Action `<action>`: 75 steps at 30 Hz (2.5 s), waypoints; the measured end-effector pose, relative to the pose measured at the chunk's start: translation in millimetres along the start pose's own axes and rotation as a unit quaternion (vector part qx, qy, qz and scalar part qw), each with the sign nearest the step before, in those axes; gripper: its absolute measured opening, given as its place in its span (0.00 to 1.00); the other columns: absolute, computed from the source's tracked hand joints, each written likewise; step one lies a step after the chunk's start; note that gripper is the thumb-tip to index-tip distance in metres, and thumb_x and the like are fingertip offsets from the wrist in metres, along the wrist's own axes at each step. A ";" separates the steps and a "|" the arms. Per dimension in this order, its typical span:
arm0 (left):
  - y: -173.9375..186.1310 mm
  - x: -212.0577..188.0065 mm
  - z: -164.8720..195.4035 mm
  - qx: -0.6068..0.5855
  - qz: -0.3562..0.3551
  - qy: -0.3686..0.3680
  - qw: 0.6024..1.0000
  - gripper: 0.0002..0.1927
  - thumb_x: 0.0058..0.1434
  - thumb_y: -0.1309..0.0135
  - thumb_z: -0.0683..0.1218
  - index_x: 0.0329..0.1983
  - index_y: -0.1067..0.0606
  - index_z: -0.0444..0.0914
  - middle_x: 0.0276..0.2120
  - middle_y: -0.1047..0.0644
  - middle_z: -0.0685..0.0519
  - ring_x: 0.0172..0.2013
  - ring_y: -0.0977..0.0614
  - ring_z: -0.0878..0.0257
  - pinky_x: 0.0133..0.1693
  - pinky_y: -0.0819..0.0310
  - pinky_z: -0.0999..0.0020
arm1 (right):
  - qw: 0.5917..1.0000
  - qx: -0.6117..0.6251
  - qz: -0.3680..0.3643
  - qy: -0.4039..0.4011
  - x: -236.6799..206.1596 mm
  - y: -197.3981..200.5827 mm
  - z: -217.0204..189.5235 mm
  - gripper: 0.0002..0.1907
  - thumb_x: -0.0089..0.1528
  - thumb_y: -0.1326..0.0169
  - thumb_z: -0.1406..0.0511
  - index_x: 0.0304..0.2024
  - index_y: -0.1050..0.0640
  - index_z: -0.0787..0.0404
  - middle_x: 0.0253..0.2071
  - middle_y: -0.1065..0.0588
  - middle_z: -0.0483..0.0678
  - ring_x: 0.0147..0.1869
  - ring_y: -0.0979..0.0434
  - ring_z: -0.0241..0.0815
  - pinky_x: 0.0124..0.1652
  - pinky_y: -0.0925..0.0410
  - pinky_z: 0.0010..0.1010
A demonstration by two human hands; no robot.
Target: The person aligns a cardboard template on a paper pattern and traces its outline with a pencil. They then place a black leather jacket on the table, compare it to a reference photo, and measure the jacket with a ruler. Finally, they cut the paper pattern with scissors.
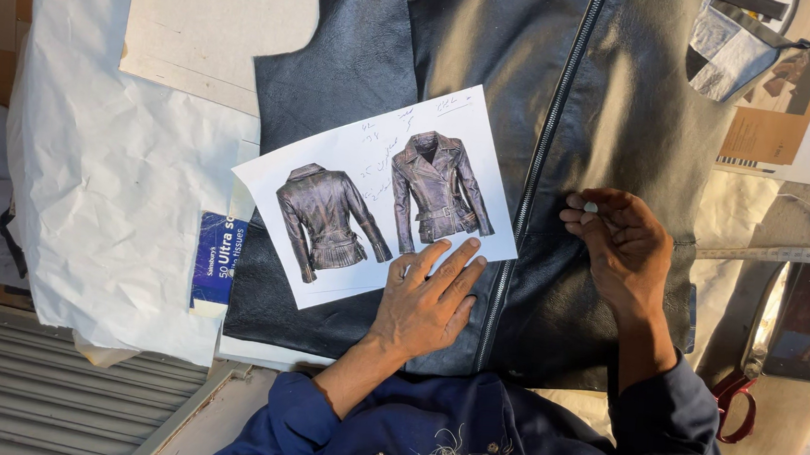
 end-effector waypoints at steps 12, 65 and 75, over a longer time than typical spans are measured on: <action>-4.6 2.0 7.0 0.004 0.010 0.004 1.000 0.25 0.60 0.42 0.52 0.61 0.23 0.43 0.68 0.30 0.56 0.65 0.34 0.56 0.57 0.39 0.53 | 0.954 -0.276 -0.004 0.116 -2.0 19.2 -21.3 0.07 0.64 0.40 0.72 0.44 0.17 0.62 0.47 0.21 0.51 0.44 0.18 0.40 0.40 0.24 0.27; 0.8 6.1 10.7 0.000 0.008 0.011 1.000 0.26 0.58 0.42 0.52 0.60 0.24 0.44 0.66 0.30 0.56 0.63 0.32 0.55 0.55 0.39 0.54 | 0.928 -0.367 0.008 0.055 35.9 -0.6 -28.3 0.03 0.59 0.36 0.69 0.35 0.16 0.61 0.29 0.21 0.42 0.28 0.24 0.29 0.28 0.30 0.21; 12.4 1.3 8.2 -0.024 0.002 0.017 1.000 0.29 0.56 0.39 0.50 0.62 0.25 0.42 0.67 0.31 0.54 0.63 0.33 0.53 0.54 0.35 0.49 | 0.997 0.040 -0.034 0.050 30.2 14.5 -26.5 0.11 0.62 0.41 0.71 0.48 0.19 0.68 0.32 0.22 0.44 0.32 0.25 0.28 0.33 0.32 0.18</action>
Point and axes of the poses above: each hand's wrist, its own x-axis towards the middle knuckle, its own y-axis out of the back of the hand, z = x × y, the point moved 1 cm from there along x, towards the middle knuckle
